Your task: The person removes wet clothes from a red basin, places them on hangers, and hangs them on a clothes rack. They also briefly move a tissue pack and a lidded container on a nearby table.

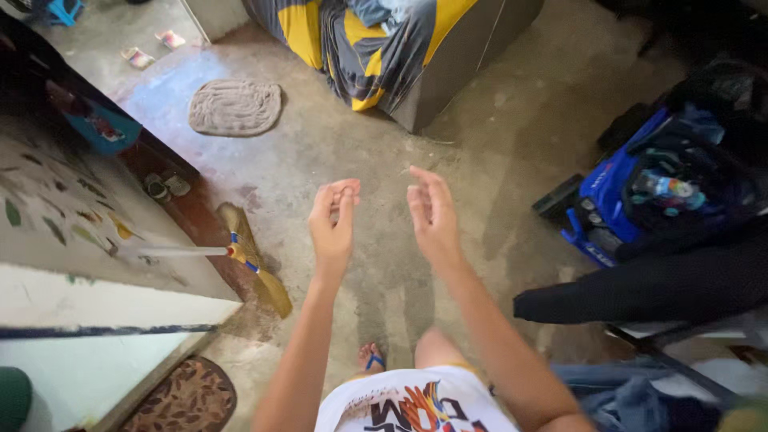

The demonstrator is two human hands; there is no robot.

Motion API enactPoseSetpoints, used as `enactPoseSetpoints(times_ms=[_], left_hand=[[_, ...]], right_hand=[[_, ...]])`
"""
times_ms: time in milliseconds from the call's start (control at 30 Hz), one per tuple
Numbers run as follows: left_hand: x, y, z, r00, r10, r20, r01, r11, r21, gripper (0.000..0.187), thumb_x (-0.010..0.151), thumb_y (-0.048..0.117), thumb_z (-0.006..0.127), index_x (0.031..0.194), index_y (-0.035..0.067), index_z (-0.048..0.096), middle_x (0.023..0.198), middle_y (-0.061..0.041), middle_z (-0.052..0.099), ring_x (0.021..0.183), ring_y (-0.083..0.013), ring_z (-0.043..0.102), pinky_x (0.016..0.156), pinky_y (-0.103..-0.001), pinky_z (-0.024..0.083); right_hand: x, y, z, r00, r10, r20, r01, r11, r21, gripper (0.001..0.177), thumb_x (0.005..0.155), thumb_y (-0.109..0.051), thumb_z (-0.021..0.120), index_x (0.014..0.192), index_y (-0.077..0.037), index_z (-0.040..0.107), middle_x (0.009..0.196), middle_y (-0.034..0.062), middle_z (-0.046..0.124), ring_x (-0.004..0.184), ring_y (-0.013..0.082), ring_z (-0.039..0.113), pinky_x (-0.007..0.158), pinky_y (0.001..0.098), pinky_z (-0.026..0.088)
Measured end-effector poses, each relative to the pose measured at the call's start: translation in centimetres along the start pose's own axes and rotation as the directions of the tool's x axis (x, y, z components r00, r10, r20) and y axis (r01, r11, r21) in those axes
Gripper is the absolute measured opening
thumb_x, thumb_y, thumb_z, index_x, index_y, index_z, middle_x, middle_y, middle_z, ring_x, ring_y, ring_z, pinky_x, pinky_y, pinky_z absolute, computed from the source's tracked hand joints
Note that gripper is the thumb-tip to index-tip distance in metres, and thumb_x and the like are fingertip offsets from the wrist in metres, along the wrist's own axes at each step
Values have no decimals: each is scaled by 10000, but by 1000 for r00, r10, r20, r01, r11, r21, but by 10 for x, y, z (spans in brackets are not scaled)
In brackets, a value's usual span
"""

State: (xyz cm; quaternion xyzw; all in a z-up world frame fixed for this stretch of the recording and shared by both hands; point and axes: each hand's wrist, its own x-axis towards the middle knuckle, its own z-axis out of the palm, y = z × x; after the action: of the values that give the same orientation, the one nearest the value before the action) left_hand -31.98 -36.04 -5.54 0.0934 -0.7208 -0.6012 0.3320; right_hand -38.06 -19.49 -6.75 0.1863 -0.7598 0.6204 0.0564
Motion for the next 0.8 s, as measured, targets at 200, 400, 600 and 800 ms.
enactPoseSetpoints(times_ms=[200, 400, 600, 800], left_hand=[[121, -46, 23, 993, 55, 108, -64, 994, 84, 135, 1017, 134, 645, 1108, 74, 724, 1096, -42, 671, 956, -146, 665, 835, -285, 520], [257, -95, 71, 999, 3, 38, -8, 991, 135, 125, 1015, 148, 650, 1092, 93, 732, 1052, -21, 666, 917, -134, 673, 810, -285, 528], [397, -121, 108, 997, 57, -53, -47, 982, 185, 136, 1020, 142, 636, 1076, 81, 744, 1077, -31, 673, 953, -145, 662, 808, -294, 526], [519, -183, 118, 988, -27, -151, 48, 990, 136, 155, 1031, 161, 610, 1076, 85, 738, 1097, -24, 661, 927, -115, 682, 793, -286, 530]], right_hand=[[141, 51, 30, 998, -60, -8, 60, 995, -78, 379, 1037, -184, 611, 1406, -101, 587, 1293, 58, 618, 1065, 154, 673, 851, 286, 543], [300, 104, 52, 998, -45, 45, 46, 999, -13, 366, 1033, -122, 624, 1394, -84, 585, 1274, 55, 639, 995, 127, 669, 769, 255, 524], [470, 137, 77, 986, -107, 124, 96, 991, 91, 404, 1007, -90, 645, 1404, -59, 575, 1289, 81, 627, 974, 136, 670, 732, 249, 520], [598, 179, 127, 966, -82, 244, 59, 993, 99, 403, 1029, -119, 615, 1422, -64, 545, 1299, 76, 645, 971, 134, 728, 755, 228, 531]])
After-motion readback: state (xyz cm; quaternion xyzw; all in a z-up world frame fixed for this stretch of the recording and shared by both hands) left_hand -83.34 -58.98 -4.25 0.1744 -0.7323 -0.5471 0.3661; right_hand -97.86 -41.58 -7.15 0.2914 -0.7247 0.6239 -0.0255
